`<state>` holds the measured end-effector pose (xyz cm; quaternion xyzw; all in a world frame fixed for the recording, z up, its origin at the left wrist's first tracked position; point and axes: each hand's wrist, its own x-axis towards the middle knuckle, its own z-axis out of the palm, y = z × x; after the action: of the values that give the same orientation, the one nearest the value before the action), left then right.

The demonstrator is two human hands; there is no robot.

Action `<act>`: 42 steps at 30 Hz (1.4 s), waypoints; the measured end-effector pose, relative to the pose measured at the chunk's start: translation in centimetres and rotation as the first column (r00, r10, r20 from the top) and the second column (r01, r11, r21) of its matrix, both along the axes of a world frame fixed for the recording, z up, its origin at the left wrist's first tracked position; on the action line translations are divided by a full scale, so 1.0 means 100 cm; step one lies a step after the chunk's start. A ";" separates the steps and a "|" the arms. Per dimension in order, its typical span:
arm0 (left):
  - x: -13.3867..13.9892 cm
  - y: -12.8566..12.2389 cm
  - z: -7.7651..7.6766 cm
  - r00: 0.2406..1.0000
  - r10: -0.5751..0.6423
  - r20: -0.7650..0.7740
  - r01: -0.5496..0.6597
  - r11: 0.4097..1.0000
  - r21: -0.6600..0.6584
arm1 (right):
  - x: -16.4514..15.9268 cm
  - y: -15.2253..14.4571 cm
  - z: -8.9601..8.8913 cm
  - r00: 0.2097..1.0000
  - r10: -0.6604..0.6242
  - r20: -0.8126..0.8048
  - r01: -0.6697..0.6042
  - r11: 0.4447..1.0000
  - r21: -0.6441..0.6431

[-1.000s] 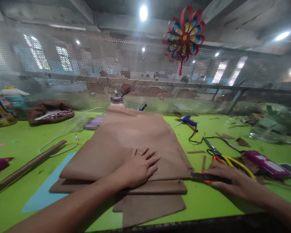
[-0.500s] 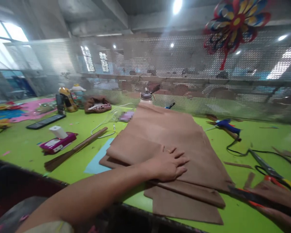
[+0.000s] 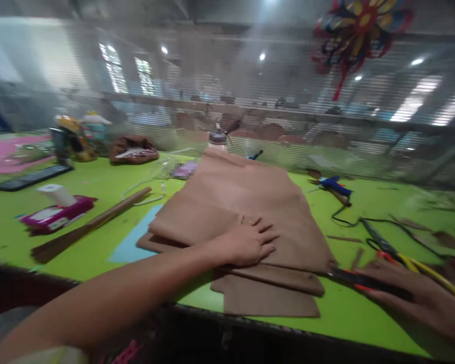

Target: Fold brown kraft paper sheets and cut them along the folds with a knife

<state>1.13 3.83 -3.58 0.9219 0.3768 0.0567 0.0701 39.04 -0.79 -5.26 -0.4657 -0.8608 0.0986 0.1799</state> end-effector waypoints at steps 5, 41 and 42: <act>0.002 0.011 -0.004 1.000 0.014 -0.009 -0.014 0.999 0.032 | -0.006 -0.009 0.022 0.998 -0.006 0.063 0.015 0.989 -0.149; 0.004 0.020 -0.009 0.999 0.017 -0.051 -0.013 0.996 0.083 | -0.028 -0.038 0.030 0.997 -0.071 0.016 0.072 0.994 -0.087; 0.004 0.020 -0.008 0.998 0.017 -0.054 -0.012 0.997 0.083 | -0.030 -0.039 0.030 0.997 -0.077 0.014 0.078 0.994 -0.081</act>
<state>1.52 5.79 -4.42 0.9224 0.3827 0.0474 0.0213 36.05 -4.72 -2.23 -0.5064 -0.8383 0.1241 0.1598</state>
